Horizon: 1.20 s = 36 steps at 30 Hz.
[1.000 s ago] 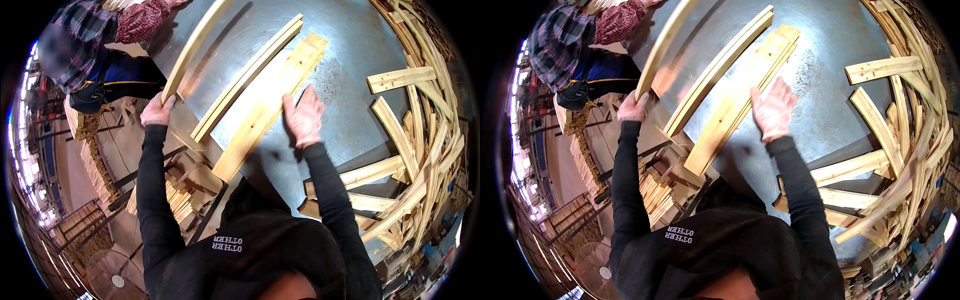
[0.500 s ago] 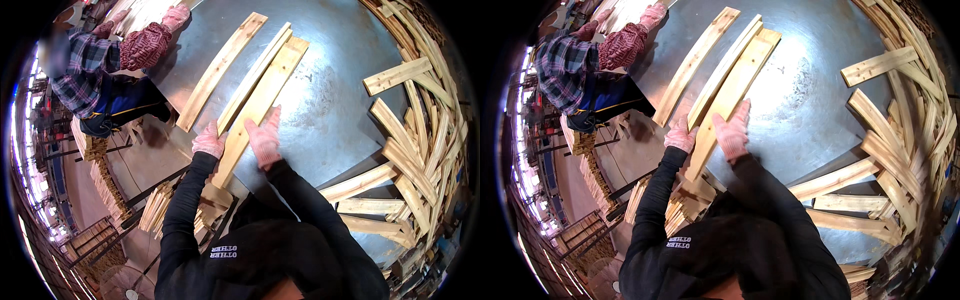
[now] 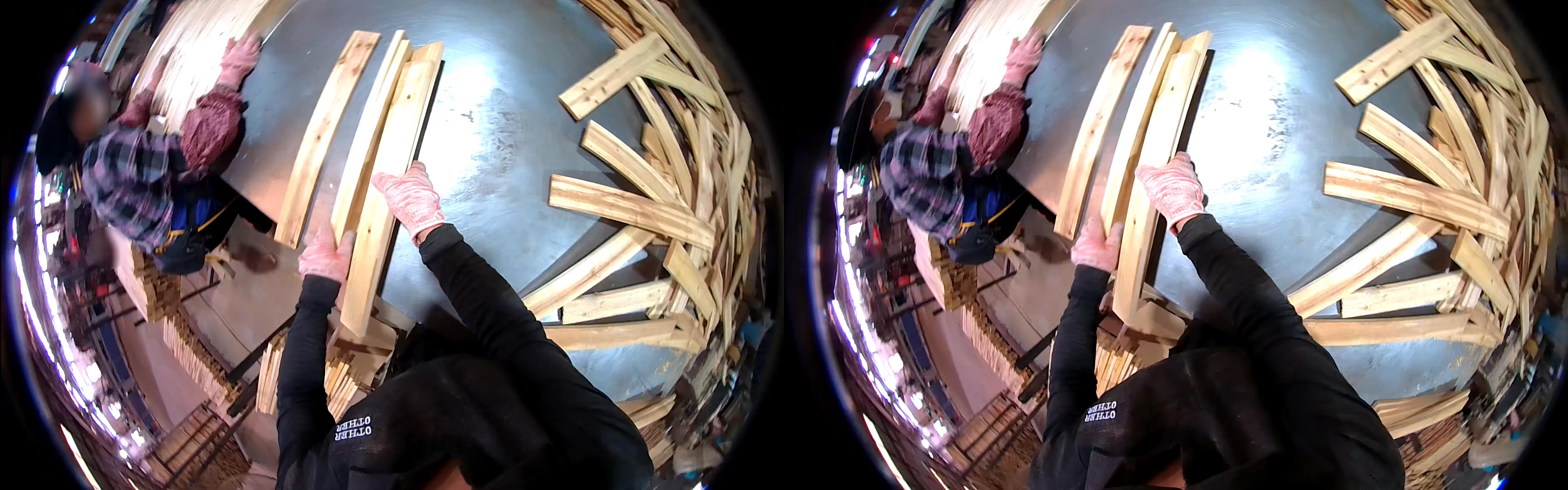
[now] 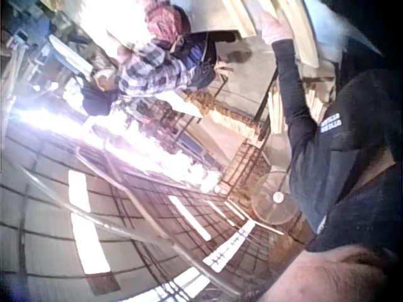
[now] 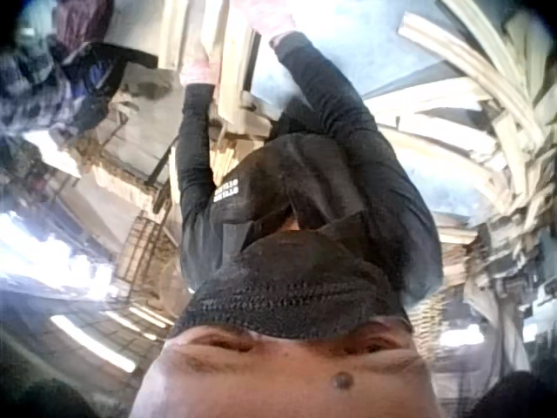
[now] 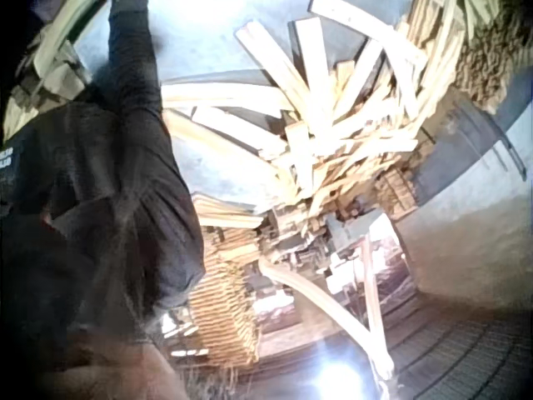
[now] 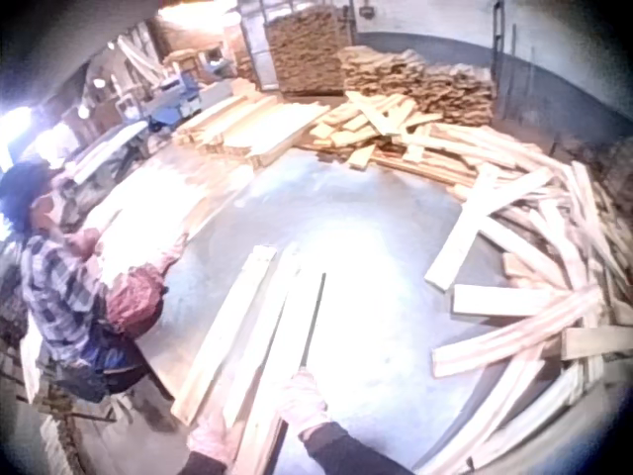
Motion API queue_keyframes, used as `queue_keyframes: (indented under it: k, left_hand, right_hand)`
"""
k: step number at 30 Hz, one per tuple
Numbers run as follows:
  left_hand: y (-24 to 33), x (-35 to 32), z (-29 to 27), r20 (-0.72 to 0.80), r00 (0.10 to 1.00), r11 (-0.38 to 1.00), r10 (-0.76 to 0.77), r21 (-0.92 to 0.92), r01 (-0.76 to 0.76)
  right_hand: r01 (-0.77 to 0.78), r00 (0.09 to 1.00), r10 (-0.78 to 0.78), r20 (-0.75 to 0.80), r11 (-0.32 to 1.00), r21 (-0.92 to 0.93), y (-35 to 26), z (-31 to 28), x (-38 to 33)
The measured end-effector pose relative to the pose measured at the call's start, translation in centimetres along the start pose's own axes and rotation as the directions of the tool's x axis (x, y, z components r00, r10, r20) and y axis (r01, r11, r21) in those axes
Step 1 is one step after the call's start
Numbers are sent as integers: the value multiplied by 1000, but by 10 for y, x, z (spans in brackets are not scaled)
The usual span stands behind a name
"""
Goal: The person sorts wooden planks on a metal table, picking them up from a disorganized pile and arranging them into neat stacks. They handle the wood by hand, repeatedly moving pieces from one side of the table to another to create organized piles.
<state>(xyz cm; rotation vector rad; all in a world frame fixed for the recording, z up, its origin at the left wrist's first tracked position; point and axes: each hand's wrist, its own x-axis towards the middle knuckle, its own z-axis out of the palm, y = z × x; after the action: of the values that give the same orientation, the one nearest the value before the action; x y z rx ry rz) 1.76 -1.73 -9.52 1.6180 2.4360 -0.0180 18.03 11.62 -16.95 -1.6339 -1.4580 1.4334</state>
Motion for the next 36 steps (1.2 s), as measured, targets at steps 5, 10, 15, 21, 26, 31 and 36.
queue_keyframes:
  k: [5,10,15,21,26,31,36]
  left_hand:
    - [28,-28,-15,20,989,931,146,-341,-131]
    - [83,-26,-6,42,999,989,32,-145,-26]
    - [71,-25,-12,103,995,990,14,-142,1]
    - [94,-18,-12,57,997,993,45,-108,-39]
    - [74,-28,-10,138,990,998,-7,-66,16]
    - [72,-16,-2,131,991,1000,25,1,-25]
    - [107,-33,-16,88,987,982,-138,143,124]
  right_hand:
    - [495,866,-145,479,387,-778,-59,-45,-10]
    - [62,982,12,188,922,-383,-92,-73,-36]
    - [231,972,-134,192,411,-882,-14,-318,-44]
    - [303,953,-71,294,244,-921,15,-411,-108]
    - [297,939,-292,182,422,-857,-103,-383,-67]
    - [-49,996,-73,-58,122,-991,-3,-588,-4]
    - [-170,985,1,-170,4,-985,74,-638,-8]
